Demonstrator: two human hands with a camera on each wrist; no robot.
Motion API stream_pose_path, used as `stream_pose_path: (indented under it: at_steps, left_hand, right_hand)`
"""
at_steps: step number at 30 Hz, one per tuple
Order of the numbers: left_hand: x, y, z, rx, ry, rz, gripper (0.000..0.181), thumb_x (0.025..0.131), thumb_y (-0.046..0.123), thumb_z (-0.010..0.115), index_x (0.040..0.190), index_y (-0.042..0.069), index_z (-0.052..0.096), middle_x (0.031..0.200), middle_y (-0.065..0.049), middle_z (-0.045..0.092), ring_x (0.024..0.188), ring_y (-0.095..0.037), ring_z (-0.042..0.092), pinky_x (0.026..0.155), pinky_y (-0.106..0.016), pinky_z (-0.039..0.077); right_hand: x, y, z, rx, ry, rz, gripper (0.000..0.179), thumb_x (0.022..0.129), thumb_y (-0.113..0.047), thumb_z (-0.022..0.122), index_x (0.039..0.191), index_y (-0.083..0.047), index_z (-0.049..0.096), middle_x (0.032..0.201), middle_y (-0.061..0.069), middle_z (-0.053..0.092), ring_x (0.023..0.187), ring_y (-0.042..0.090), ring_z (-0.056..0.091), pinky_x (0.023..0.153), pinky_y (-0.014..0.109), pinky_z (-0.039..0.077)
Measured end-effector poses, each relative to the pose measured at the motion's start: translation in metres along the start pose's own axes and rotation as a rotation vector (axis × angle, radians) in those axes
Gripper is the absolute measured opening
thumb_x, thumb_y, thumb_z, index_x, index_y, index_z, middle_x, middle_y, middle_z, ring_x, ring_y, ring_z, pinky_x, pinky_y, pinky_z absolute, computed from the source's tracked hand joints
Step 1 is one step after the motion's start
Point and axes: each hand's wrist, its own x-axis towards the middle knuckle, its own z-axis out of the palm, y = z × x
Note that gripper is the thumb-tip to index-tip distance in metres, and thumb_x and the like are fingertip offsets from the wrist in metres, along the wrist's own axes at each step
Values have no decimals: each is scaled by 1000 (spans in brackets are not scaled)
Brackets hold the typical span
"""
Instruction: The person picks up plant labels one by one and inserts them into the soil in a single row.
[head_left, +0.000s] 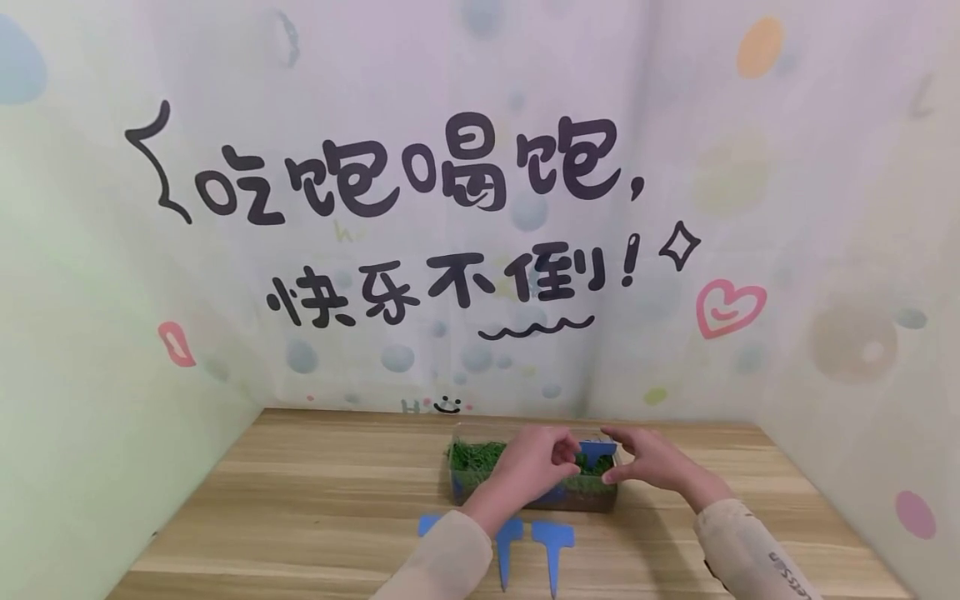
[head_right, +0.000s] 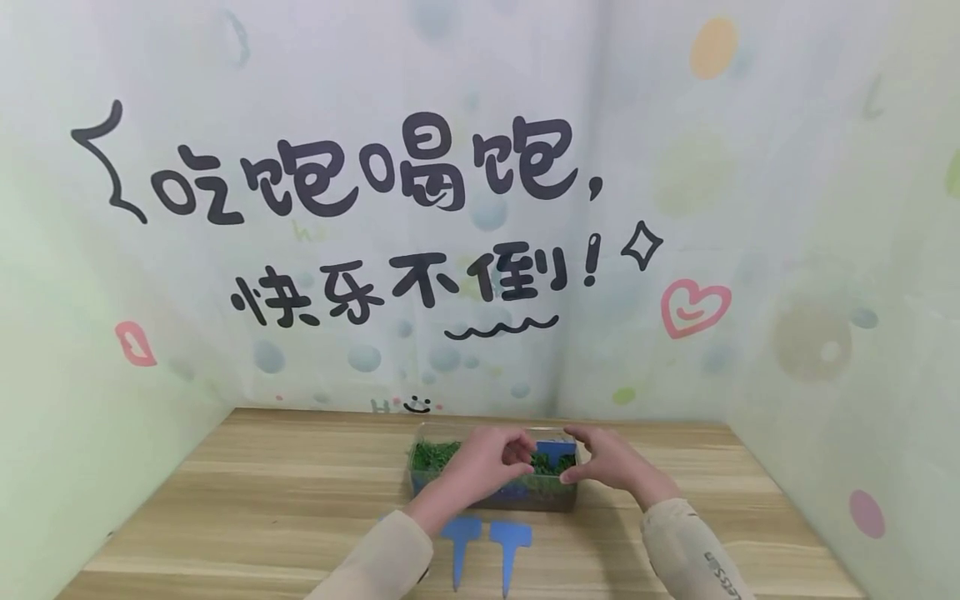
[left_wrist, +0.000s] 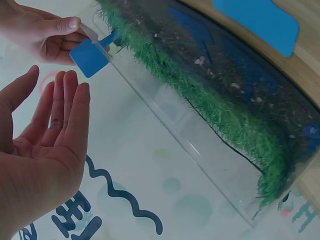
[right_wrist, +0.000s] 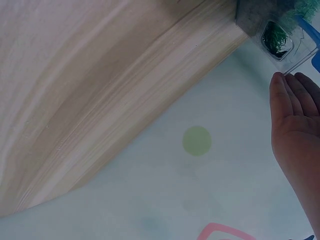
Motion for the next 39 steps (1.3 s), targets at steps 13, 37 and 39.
stream_pose_path:
  at_steps: [13,37,39]
  left_hand:
    - [-12,-5,4,-12,-67,-55,20,89,23,76,107,16,72,89,10,69,78,-2,62,69,-21,50]
    - [-31,-9,41,428,-340,-273,32,82,51,78,81,19,74,76,5,68,69,-16,62,61,-34,53]
    - [-32,-9,47,489,-343,-282,38,79,57,78,90,20,75,83,3,70,75,-18,65,64,-36,56]
  right_hand:
    - [-2,-2,0,13,-1,7,79,81,-29,83,141,9,48,143,35,48,125,55,52,101,58,48]
    - [-2,-2,0,-4,0,5,81,81,-31,83,142,8,48,144,34,48,124,55,53,100,59,48]
    - [-2,-1,0,-10,-2,4,81,81,-32,83,142,8,48,144,34,48,124,55,53,100,58,48]
